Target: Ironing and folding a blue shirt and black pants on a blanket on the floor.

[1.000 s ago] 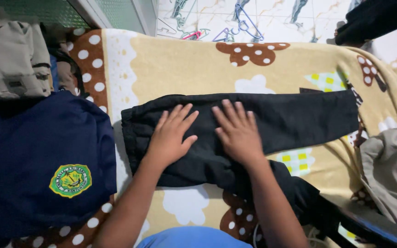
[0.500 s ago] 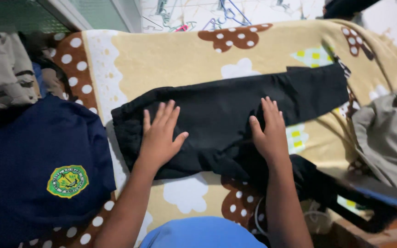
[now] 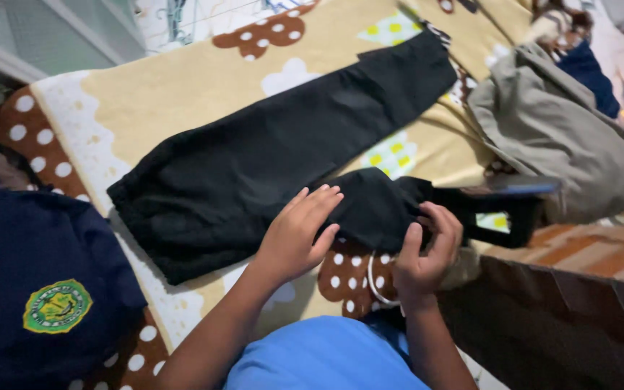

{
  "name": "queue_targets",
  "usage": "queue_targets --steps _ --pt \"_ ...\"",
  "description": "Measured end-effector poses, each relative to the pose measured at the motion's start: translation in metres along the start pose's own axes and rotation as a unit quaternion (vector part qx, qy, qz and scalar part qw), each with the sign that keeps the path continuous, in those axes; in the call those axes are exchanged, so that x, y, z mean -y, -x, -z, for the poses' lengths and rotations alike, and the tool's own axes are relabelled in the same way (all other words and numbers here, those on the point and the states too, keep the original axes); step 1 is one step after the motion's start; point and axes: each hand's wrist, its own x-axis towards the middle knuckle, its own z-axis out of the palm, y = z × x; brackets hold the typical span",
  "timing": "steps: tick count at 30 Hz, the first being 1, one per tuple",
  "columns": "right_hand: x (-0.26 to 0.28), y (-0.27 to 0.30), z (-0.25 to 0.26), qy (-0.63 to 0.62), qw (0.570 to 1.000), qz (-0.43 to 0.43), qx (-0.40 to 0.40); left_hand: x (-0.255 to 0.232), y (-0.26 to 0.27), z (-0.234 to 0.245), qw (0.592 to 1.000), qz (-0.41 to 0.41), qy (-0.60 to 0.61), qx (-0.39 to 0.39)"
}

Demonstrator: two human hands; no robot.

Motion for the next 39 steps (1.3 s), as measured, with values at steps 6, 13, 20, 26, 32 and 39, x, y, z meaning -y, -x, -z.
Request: queue_targets --steps 6,13,20,26,32,39 --pt "-0.026 0.021 0.014 -0.019 0.998 -0.031 -0.045 -0.017 0.002 -0.015 0.999 -0.024 0.008 0.032" --pt "-0.051 0.004 0.003 -0.073 0.995 -0.064 -0.036 -0.018 0.017 -0.009 0.999 0.011 0.022 0.025" --pt "-0.122 -0.009 -0.003 -0.138 0.980 -0.086 -0.119 -0.010 0.031 0.005 0.999 0.041 0.004 -0.003" --pt "-0.132 -0.029 -0.002 0.036 0.964 -0.202 -0.171 -0.011 0.040 0.020 0.996 0.067 0.028 -0.048" --pt "-0.225 -0.059 -0.001 -0.355 0.914 -0.106 -0.163 0.010 0.053 0.036 0.986 0.056 0.026 -0.152" --pt "-0.160 -0.062 -0.012 -0.262 0.965 -0.018 -0.019 0.041 0.067 0.059 0.953 0.117 -0.044 -0.277"
